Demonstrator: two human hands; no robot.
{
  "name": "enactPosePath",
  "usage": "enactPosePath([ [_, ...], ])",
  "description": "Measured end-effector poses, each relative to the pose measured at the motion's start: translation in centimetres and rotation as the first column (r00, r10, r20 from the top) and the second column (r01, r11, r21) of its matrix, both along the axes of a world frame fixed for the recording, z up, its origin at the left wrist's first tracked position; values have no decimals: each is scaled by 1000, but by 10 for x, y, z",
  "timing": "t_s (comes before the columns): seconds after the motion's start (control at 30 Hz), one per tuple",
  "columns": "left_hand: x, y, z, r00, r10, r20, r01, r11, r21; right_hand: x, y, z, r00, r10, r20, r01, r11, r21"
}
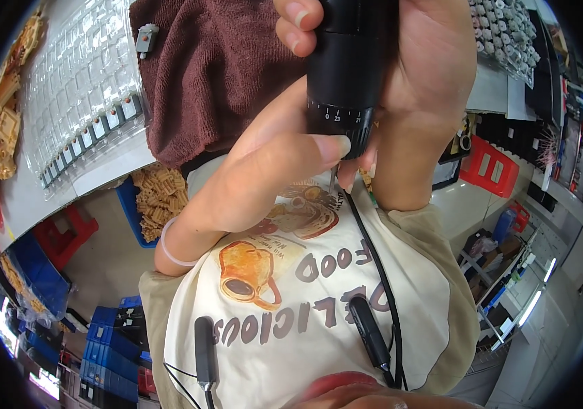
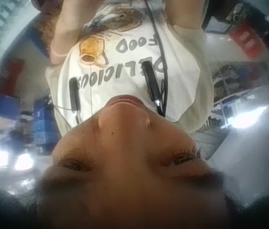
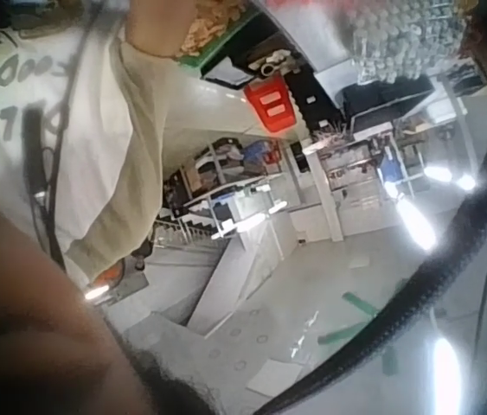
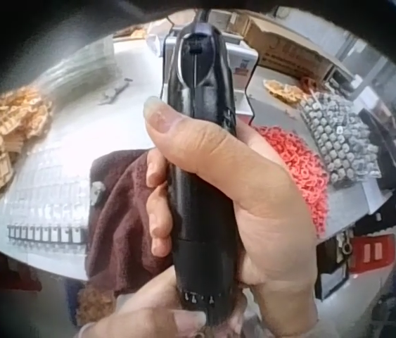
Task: The person assembles components by fitting motors and plastic pieces into casings by hand, then driving screws into them using an electric screwdriver.
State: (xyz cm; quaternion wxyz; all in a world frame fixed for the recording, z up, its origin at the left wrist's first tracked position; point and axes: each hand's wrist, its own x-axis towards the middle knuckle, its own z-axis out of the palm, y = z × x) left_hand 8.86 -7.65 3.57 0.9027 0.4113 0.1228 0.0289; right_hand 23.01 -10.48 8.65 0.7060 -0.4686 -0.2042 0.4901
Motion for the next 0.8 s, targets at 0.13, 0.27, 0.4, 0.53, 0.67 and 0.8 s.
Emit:
enactPosePath([
  [0.13, 0, 1, -1, 1000, -1, 17, 1, 1000, -11, 2, 0, -3, 999, 28, 22, -28, 999, 30],
  [0.27, -2, -1, 1, 999, 28, -21, -28, 1000, -6, 2, -1, -33, 998, 69, 10, -69, 997, 38],
  [0.4, 0, 4, -6, 1000, -15, 14, 15, 999, 37, -2, 7, -36, 994, 51, 97, -50, 999, -15],
  [0.53, 0, 4, -5, 1000, 1, 17, -2, 998, 57, -2, 5, -26, 981, 98, 170, -86, 993, -74],
  [0.67, -1, 3, -6, 1000, 27, 15, -28, 998, 62, 0, 6, -7, 984, 76, 164, -71, 997, -36],
  [0.8, -1, 5, -5, 1000, -4, -15, 5, 999, 42, 3, 6, 5, 986, 47, 159, -47, 999, -4],
])
